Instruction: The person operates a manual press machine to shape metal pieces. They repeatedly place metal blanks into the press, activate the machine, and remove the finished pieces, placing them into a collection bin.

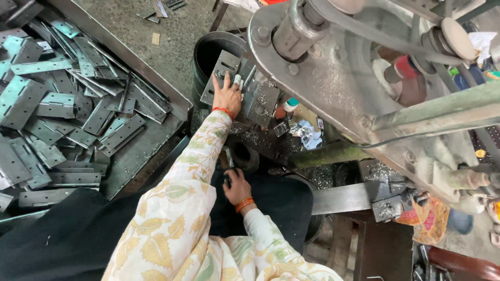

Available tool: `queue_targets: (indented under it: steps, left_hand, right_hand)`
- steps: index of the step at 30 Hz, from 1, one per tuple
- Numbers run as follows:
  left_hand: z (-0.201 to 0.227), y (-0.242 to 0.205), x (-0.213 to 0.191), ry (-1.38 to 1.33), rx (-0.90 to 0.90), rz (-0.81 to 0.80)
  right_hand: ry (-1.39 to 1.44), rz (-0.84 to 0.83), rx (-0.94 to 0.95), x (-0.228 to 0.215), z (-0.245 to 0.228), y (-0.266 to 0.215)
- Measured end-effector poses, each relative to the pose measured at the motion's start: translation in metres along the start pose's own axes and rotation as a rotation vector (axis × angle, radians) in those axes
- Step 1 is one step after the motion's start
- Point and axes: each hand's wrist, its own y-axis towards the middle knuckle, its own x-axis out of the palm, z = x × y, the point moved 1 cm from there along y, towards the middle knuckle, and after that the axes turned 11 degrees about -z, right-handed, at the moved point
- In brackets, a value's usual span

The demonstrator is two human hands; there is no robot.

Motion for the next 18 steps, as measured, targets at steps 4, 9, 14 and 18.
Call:
queue_targets:
  steps: [4,9,14,18]
  left_hand:
    - [0.006,-0.008,-0.021,0.065,-0.005,-0.149]
    - [0.008,-0.031,-0.036,0.122,0.031,-0.215]
    - [0.004,-0.101,-0.021,0.142,0.138,-0.089]
    - [-0.009,-0.159,-0.003,0.130,0.230,0.209]
  right_hand:
    - [-0.030,-0.138,0.095,-0.030,-0.014,0.000]
    - [-0.098,-0.188,0.082,-0.082,-0.036,0.025]
    - [-0.127,-0.255,0.137,-0.098,-0.055,0.025]
    - [-0.110,-0.238,0.136,-0.100,-0.059,0.023]
